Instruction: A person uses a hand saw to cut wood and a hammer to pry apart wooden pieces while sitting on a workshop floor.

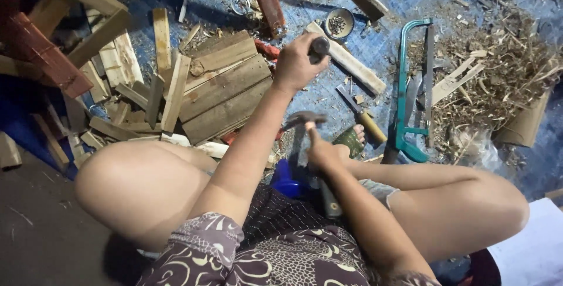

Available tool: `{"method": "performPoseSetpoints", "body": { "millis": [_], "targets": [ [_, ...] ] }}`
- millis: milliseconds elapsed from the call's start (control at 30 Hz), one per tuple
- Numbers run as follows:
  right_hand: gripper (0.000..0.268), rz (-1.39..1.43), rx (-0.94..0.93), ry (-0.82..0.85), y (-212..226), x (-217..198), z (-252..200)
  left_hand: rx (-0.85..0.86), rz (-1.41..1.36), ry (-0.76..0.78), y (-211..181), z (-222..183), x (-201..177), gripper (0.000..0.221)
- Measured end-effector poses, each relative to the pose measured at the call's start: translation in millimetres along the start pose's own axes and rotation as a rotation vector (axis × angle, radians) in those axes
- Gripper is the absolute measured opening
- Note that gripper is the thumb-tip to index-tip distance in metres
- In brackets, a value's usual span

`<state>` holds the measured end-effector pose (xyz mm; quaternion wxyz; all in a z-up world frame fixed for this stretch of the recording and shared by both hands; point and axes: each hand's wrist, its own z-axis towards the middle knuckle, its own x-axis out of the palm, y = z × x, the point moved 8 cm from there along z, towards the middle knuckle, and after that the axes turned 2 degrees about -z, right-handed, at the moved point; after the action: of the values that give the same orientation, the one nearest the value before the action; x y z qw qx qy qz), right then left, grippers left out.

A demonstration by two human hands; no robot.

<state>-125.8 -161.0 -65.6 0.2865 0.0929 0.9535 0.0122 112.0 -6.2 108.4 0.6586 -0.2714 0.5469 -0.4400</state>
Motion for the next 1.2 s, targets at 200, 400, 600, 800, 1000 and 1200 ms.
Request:
{"method": "performPoseSetpoints", "body": {
  "millis": [200,400,600,800,1000,1200],
  "targets": [
    [0.033,-0.004,-0.072,0.133,38.4,-68.1,-16.9,0.218,-0.042,-0.120,-60.9,0.1,-52.6,0.024],
    [0.033,0.302,0.207,-0.643,-92.8,-135.6,80.1,0.137,-0.120,-0.162,-99.8,-1.6,-101.2,0.025],
    [0.038,0.206,0.280,-0.556,-117.4,-127.9,107.4,0.193,-0.188,-0.219,-82.4,-1.0,-103.8,0.031],
    [0.029,0.297,0.308,-0.576,-113.0,-131.0,121.5,0.141,-0.185,-0.237,-66.7,1.8,-93.7,0.035],
    [0.023,0.419,-0.038,-0.685,-27.9,-127.2,130.5,0.162,-0.178,-0.212,-50.5,4.2,-75.0,0.032],
    [0.024,0.252,-0.310,-0.627,24.9,-85.1,154.6,0.165,-0.156,-0.215,-44.5,3.0,-68.9,0.033]
  ]
}}
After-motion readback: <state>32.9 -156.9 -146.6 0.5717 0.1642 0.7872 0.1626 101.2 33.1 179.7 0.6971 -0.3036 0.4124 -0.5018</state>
